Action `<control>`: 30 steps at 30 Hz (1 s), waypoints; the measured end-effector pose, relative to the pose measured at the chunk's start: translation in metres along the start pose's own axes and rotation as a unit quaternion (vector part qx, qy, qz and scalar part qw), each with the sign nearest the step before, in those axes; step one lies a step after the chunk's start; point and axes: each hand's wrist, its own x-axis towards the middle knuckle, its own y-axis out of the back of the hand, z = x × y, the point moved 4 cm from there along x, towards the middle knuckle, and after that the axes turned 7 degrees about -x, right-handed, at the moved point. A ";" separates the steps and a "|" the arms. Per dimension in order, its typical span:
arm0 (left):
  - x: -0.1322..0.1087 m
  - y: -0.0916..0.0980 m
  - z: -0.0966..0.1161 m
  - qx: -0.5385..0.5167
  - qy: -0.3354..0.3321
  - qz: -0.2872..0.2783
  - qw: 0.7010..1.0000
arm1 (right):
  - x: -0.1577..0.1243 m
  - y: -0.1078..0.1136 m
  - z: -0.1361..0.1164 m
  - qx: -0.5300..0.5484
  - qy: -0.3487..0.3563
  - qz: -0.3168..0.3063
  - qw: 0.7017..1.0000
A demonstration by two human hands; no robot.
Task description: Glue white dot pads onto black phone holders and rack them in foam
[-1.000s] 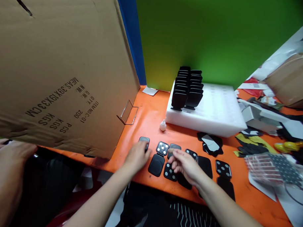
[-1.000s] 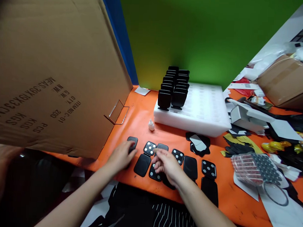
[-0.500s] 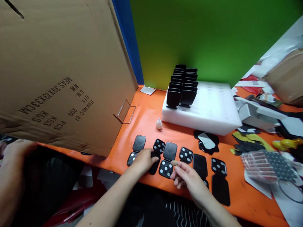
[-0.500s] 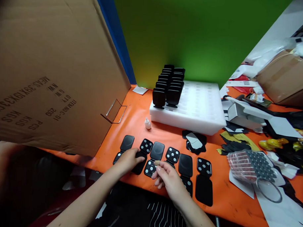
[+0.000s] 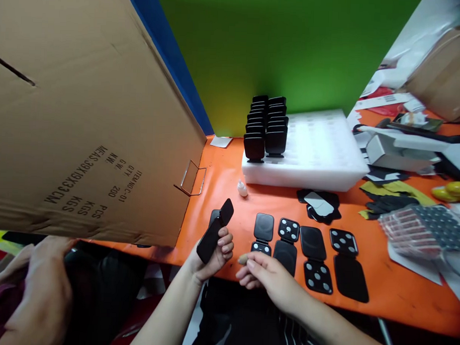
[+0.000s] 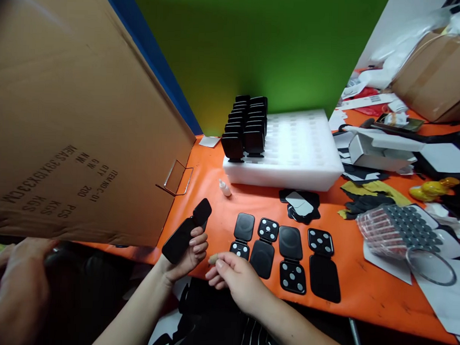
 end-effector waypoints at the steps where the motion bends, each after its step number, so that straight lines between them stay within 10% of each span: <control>1: 0.002 0.001 0.000 0.047 -0.012 0.015 0.999 | 0.001 -0.004 -0.002 -0.008 0.004 -0.010 1.000; 3: 0.005 0.006 0.002 0.237 -0.048 0.065 0.968 | 0.002 -0.006 -0.004 -0.036 0.009 -0.019 0.999; 7: 0.014 0.018 0.007 0.571 -0.090 0.139 0.804 | -0.009 0.006 0.003 -0.149 0.012 0.009 0.989; 15: 0.043 0.019 -0.004 0.725 -0.086 0.169 0.662 | -0.061 0.037 0.019 -0.339 -0.045 0.056 0.938; 24: 0.046 0.017 0.000 0.808 -0.086 0.185 0.553 | -0.083 0.051 0.028 -0.438 -0.050 0.101 0.892; 30: 0.031 0.005 0.000 0.794 -0.167 0.161 0.562 | -0.139 0.098 0.055 -0.446 -0.082 0.224 0.862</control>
